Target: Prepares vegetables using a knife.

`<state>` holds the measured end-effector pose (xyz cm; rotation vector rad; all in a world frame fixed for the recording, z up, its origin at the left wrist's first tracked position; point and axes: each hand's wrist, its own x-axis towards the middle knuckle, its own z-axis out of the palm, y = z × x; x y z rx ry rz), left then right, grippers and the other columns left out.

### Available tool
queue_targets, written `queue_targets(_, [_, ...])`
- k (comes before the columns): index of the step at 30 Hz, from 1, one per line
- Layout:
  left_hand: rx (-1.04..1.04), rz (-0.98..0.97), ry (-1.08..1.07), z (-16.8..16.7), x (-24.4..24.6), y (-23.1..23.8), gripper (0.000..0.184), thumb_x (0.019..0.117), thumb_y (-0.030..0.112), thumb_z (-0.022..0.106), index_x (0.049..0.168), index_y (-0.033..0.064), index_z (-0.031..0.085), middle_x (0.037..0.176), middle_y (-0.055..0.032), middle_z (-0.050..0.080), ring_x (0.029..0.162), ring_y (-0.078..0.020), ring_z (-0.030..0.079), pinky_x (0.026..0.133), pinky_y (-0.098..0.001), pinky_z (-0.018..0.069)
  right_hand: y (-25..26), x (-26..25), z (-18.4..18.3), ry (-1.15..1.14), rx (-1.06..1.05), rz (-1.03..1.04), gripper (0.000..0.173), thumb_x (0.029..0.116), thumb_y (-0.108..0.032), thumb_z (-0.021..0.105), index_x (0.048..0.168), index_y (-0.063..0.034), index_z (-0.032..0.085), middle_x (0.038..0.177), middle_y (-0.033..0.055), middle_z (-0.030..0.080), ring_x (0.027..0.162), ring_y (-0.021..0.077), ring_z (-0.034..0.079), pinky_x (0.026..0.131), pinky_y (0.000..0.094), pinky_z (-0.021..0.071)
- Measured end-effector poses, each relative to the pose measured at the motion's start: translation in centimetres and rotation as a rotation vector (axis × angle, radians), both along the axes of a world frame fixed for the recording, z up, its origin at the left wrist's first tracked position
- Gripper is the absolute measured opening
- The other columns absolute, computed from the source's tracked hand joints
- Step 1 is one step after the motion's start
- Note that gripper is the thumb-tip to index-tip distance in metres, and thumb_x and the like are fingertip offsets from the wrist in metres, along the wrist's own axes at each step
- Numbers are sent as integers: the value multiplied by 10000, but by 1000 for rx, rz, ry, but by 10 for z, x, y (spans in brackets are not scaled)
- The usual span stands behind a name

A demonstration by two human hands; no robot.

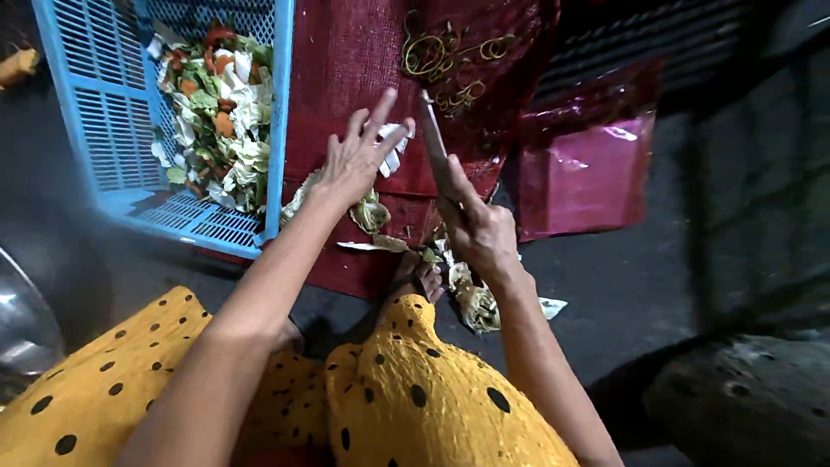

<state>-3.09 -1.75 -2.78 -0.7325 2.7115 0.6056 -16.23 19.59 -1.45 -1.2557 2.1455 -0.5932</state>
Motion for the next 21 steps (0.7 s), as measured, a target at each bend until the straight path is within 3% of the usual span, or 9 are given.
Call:
queue_targets(2, [-5, -160, -7, -16, -9, 2, 683, 953, 68, 639, 1550, 343, 459, 1717, -52, 208, 1525, -451, 249, 946, -712, 415, 7, -7, 0, -12, -9, -79, 633, 1045, -241, 530, 1636, -260, 301, 703, 180, 667, 538, 373, 613, 508, 581, 483])
queue_targets(4, [-34, -180, 44, -25, -8, 10, 505, 991, 112, 608, 1459, 298, 575, 1633, -106, 393, 1464, -458, 371, 933, -686, 445, 15, -9, -3, -40, -24, -139, 623, 1044, -248, 538, 1629, -246, 322, 764, 205, 690, 594, 389, 638, 564, 607, 501])
queue_targets(6, [-41, -161, 85, -25, -2, 16, 384, 980, 65, 610, 1327, 220, 668, 1491, -187, 535, 1327, -473, 517, 851, -630, 513, 18, -7, -10, -56, -76, -177, 612, 1038, -235, 532, 1618, -185, 346, 813, 233, 704, 630, 395, 653, 606, 601, 511])
queue_targets(9, [8, -167, 120, -35, 8, 20, 269, 979, 25, 590, 1204, 107, 712, 1297, -238, 614, 1161, -451, 621, 773, -521, 591, 17, 1, -14, -88, -61, -223, 622, 1034, -214, 525, 1616, -114, 330, 870, 283, 700, 675, 436, 660, 648, 622, 512])
queue_targets(11, [109, -84, 145, -36, 8, 17, 211, 992, 36, 582, 1153, 30, 719, 1209, -244, 634, 1036, -409, 678, 806, -501, 600, 12, 7, -13, -104, -29, -261, 641, 1036, -207, 543, 1626, -123, 307, 907, 295, 703, 716, 459, 667, 689, 640, 508])
queue_targets(15, [201, 251, 284, 15, 6, 1, 191, 935, 57, 634, 1091, 11, 735, 1187, -180, 673, 1062, -273, 682, 922, -412, 569, 6, 17, -16, -118, 12, -310, 672, 1063, -287, 526, 1649, -143, 230, 832, 254, 690, 668, 453, 661, 643, 649, 514])
queue_targets(18, [48, 462, 480, 68, 35, -31, 175, 948, 103, 663, 1070, -3, 731, 1150, -173, 688, 1067, -214, 666, 927, -348, 550, 5, 18, -24, -166, -67, -304, 534, 1076, -289, 495, 1550, -81, 367, 814, 189, 684, 625, 376, 663, 571, 590, 528])
queue_targets(20, [-122, 664, 362, 92, 64, -53, 254, 963, 187, 645, 1174, 57, 697, 1208, -139, 658, 1070, -203, 646, 885, -368, 549, 4, 18, -26, -211, -97, -304, 464, 1088, -283, 474, 1494, -70, 407, 832, 165, 686, 625, 333, 669, 556, 553, 542])
queue_targets(21, [-222, 760, 208, 100, 74, -59, 361, 963, 266, 643, 1293, 123, 665, 1341, -138, 604, 1221, -260, 580, 974, -458, 498, 3, 18, -26, -234, -99, -312, 451, 1091, -281, 471, 1489, -78, 411, 832, 164, 680, 614, 325, 660, 543, 541, 534])
